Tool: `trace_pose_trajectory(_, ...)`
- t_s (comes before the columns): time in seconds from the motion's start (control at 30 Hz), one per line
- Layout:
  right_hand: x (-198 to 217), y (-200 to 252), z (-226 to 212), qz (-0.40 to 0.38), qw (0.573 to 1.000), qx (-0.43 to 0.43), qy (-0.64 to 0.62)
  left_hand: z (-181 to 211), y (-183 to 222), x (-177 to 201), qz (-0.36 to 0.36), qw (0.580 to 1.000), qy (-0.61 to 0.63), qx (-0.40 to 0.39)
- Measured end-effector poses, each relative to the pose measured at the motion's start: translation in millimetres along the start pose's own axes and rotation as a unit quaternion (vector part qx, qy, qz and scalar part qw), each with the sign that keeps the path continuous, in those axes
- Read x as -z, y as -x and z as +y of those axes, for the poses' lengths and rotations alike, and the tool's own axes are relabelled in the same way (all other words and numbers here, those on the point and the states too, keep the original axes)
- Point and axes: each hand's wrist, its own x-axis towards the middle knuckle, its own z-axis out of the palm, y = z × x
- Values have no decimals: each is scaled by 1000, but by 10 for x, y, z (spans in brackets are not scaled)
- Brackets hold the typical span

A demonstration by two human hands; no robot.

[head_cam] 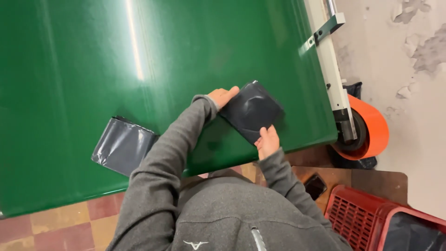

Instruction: Folding plastic bags on a conveyor belt and placing them into a crate.

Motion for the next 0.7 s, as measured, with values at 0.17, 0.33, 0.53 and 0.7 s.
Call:
trace_pose_trajectory(0.17, -483, 17, -972, 70, 955, -216, -190, 176, 103, -311, 173, 955, -200, -132)
trace_pose_trajectory(0.33, 158, -286, -139, 71, 988, -110, -84, 312, 44, -697, 428, 840, -312, -113)
trace_pose_trajectory(0.53, -347, 140, -401, 116, 991, 68, -7, 356, 1020, -580, 429, 797, -204, -374)
trace_pose_trajectory(0.7, -1837, 670, -688, -57, 984, 165, -37, 154, 2526, 133, 412, 781, -147, -445)
